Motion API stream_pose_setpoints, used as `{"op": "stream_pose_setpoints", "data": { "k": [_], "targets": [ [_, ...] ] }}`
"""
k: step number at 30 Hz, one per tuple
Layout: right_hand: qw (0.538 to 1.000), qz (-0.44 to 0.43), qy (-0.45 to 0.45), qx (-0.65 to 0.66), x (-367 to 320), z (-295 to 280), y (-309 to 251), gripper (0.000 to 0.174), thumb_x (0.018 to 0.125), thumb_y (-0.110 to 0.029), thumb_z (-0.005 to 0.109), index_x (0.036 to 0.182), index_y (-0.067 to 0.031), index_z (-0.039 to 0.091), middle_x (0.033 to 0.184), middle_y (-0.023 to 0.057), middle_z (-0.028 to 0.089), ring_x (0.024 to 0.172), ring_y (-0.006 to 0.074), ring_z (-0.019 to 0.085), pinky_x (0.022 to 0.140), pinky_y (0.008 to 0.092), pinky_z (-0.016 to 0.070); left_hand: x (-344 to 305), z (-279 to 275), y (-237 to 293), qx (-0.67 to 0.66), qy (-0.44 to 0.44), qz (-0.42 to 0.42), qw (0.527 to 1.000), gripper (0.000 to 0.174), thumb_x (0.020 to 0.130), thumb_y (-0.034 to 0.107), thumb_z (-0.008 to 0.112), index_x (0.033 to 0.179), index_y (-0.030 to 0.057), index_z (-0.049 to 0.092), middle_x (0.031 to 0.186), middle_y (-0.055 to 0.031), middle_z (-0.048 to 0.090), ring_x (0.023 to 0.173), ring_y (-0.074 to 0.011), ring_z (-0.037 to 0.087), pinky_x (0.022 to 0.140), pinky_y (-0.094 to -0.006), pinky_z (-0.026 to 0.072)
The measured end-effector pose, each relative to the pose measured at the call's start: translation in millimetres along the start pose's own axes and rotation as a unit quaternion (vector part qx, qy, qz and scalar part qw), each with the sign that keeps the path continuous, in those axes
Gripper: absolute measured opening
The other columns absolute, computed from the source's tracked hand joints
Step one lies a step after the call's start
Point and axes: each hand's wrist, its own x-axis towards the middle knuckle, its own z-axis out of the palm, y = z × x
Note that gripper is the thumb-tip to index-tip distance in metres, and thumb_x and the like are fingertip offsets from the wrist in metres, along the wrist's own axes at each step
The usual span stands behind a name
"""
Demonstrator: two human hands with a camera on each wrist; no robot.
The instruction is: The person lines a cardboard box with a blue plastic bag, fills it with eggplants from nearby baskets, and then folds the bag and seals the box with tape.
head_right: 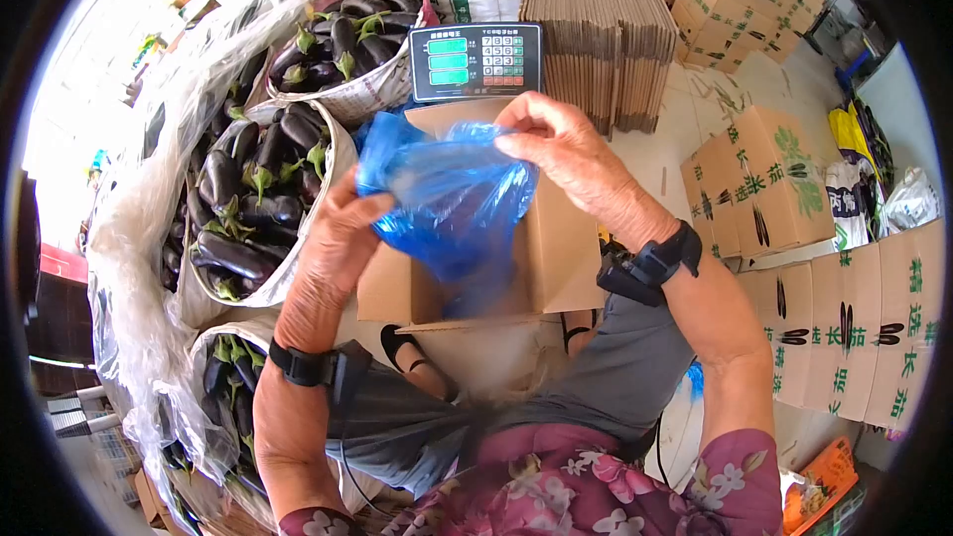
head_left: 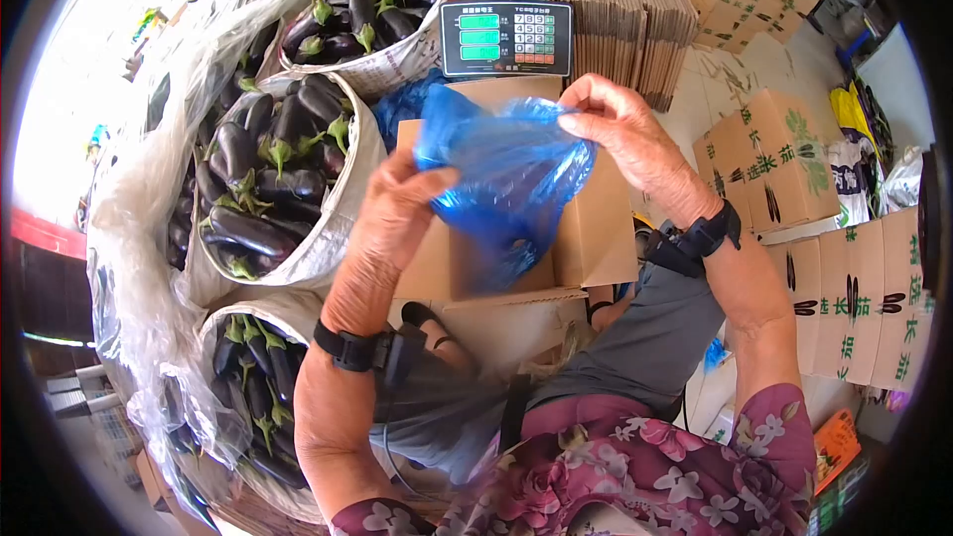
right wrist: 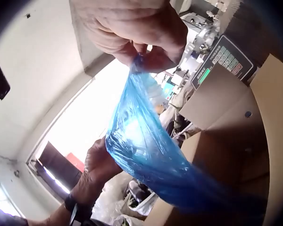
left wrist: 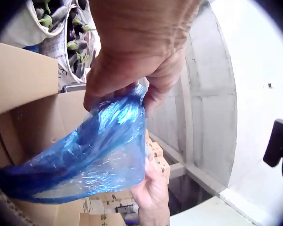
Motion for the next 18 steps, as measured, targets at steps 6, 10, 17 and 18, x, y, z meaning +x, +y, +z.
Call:
{"op": "stream_pose_setpoints", "data": {
  "k": [6,10,17,18],
  "targets": [
    [0.940,0.145,-0.169,-0.260,-5,-11,1,0.017,0.084,-0.009,0.064,0.100,-0.0033,0.060,0.084,0.0027,0.062,0.070,0.0120,0.058,0.062,0.0306,0.0497,-2,-29,28,-0.058,0.067,0.139,0.986,0.038,0.082,-0.008,0.055,0.120,0.0004,0.052,0.110,-0.0099,0.064,0.100,-0.0215,0.064,0.091,-0.0369,0.0537],
    [0.849,0.141,-0.332,-0.387,-9,8,4,0.025,0.081,-0.012,0.066,0.105,-0.0054,0.062,0.093,0.0102,0.065,0.081,0.0259,0.063,0.073,0.0357,0.0515,-5,-18,31,-0.055,0.069,0.132,0.987,0.036,0.082,-0.005,0.056,0.118,0.0011,0.054,0.110,-0.0110,0.064,0.097,-0.0205,0.064,0.090,-0.0358,0.0532],
    [0.922,0.039,-0.101,-0.371,2,7,1,0.065,0.081,-0.035,0.074,0.133,-0.0065,0.050,0.131,0.0150,0.054,0.125,0.0286,0.050,0.103,0.0420,0.0420,-16,3,15,0.038,-0.031,0.051,0.997,0.030,0.085,-0.005,0.053,0.114,-0.0001,0.058,0.104,-0.0084,0.064,0.092,-0.0159,0.063,0.086,-0.0320,0.0523],
    [0.957,0.060,-0.109,-0.261,3,8,-5,0.079,0.079,-0.042,0.077,0.140,-0.0053,0.044,0.137,0.0162,0.050,0.132,0.0285,0.045,0.108,0.0429,0.0367,-16,4,11,0.028,-0.071,0.048,0.996,0.029,0.086,-0.005,0.054,0.115,-0.0011,0.058,0.105,-0.0091,0.065,0.093,-0.0168,0.064,0.086,-0.0330,0.0527]
  ]
}}
